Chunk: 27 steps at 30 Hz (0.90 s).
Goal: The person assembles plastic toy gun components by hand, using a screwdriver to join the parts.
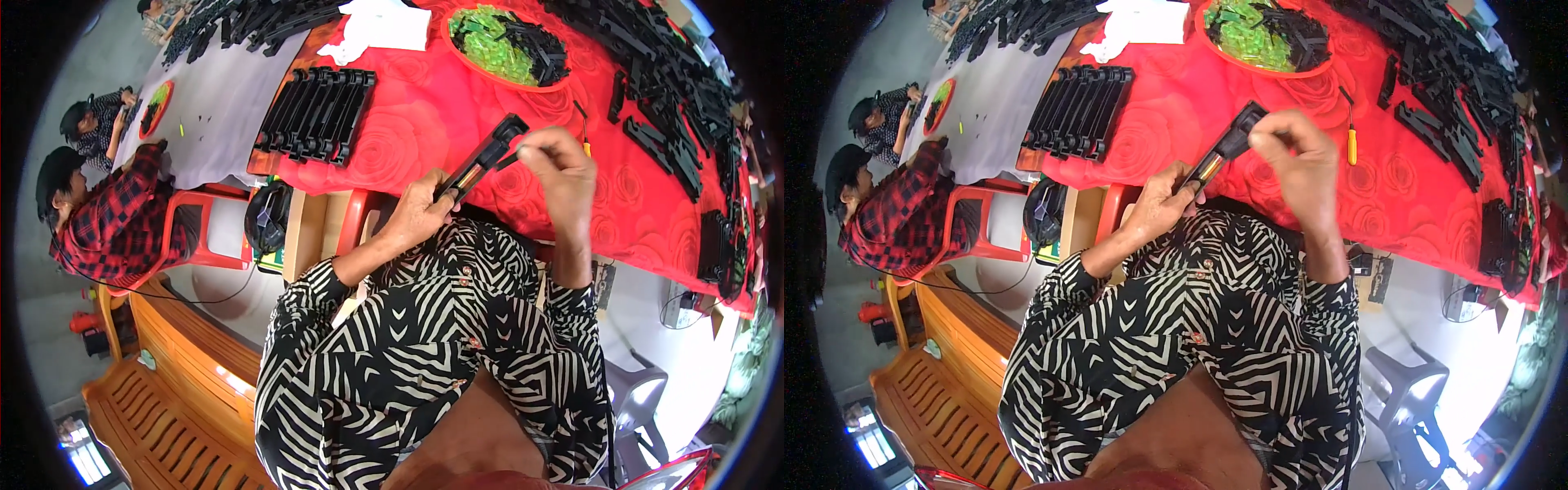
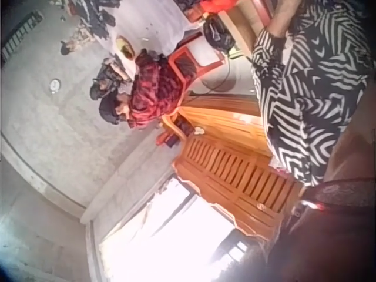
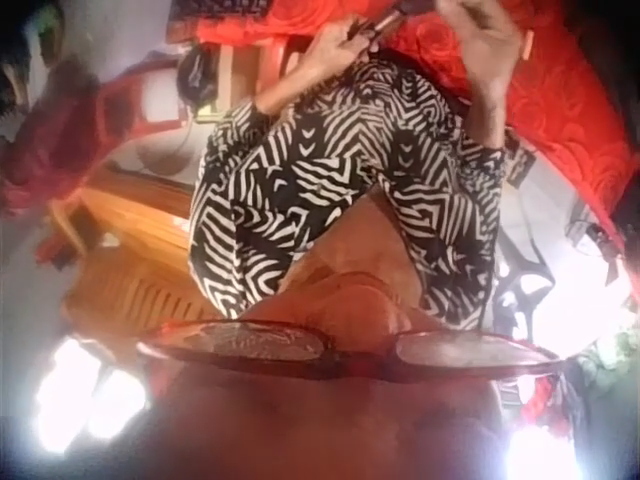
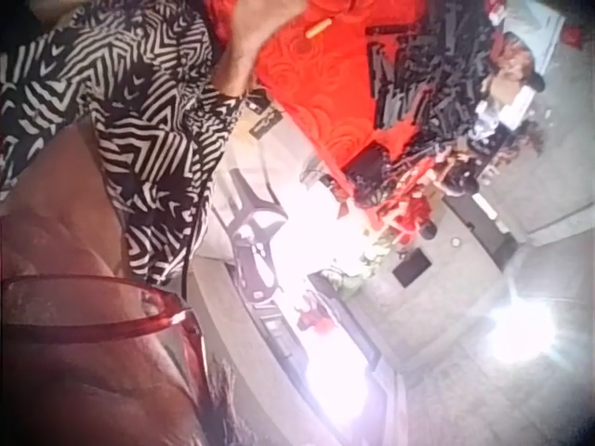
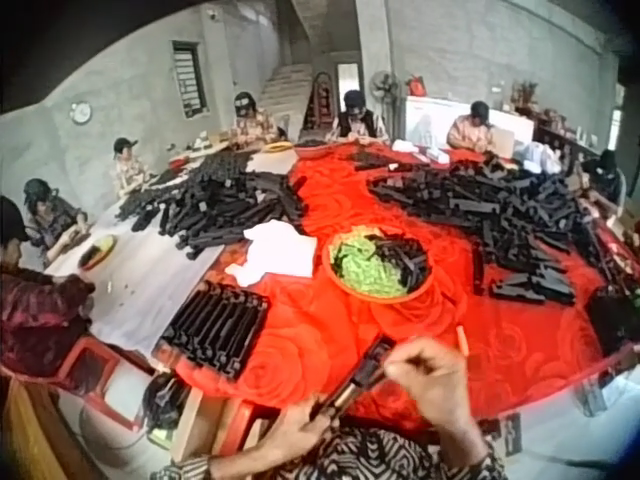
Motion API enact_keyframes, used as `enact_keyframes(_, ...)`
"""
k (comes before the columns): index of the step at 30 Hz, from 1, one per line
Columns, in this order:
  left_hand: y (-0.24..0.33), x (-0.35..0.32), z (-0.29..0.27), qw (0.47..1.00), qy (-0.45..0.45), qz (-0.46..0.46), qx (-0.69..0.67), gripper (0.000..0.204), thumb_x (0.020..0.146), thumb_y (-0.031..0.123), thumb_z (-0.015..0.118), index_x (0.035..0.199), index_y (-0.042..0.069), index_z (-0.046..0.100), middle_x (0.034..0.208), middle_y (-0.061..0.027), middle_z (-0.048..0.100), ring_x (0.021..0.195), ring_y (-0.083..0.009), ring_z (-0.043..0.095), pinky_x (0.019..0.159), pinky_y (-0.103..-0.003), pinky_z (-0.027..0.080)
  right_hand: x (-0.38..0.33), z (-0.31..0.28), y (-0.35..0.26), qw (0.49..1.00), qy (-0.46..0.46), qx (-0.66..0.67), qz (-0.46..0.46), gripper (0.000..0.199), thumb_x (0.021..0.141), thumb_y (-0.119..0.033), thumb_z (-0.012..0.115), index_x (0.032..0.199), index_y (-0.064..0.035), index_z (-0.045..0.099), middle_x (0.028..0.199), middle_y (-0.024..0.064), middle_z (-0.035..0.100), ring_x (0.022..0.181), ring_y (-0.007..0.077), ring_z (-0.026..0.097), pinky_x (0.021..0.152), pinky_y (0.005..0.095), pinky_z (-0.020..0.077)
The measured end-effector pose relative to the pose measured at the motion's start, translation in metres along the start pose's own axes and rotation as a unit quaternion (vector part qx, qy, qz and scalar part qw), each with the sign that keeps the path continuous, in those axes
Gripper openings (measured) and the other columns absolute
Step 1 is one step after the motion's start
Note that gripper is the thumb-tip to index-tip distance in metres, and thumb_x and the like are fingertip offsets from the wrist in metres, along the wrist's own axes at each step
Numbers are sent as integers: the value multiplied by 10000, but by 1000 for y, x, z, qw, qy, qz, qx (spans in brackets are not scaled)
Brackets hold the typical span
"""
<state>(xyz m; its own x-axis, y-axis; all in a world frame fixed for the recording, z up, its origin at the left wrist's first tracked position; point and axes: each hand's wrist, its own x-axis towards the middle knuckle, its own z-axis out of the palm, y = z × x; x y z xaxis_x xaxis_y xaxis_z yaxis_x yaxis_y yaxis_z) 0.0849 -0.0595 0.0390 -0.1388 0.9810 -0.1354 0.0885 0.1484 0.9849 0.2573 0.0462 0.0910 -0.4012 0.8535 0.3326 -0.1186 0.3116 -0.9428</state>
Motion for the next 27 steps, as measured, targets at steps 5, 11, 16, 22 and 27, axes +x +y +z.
enact_keyframes(5,-5,5,-6,1000,-9,8,8,151,887,116,462,921,-29,491,683,-55,580,585,-109,531,534,-281,433,-11,23,4,994,-70,-84,0,71,799,31,627,849,-6,592,785,-24,541,674,30,453,594,183,379)
enact_keyframes(11,-6,5,-5,999,5,3,44,208,868,147,436,977,-28,461,689,-131,573,604,-229,554,581,-367,423,-12,28,6,995,-37,-70,-61,66,815,31,621,861,-5,589,798,-27,521,675,24,424,595,172,351)
enact_keyframes(16,-4,6,-8,997,1,1,74,214,848,143,466,979,-27,460,708,-179,567,700,-316,582,648,-435,413,-8,21,12,994,36,-60,-84,82,796,41,626,845,-12,588,760,-23,506,649,37,407,582,181,345)
enact_keyframes(22,-5,16,-30,983,-44,98,146,162,826,101,615,918,-8,538,652,-31,544,600,-77,481,545,-269,404,-8,22,6,993,33,-75,-83,76,799,33,625,842,-12,582,762,-23,503,650,41,398,590,183,344)
enact_keyframes(27,0,49,-67,928,-95,173,317,231,719,165,694,889,21,635,792,-151,618,772,-324,596,674,-404,456,-7,22,9,994,33,-69,-80,72,801,33,622,839,-11,580,758,-22,503,656,43,407,593,183,346)
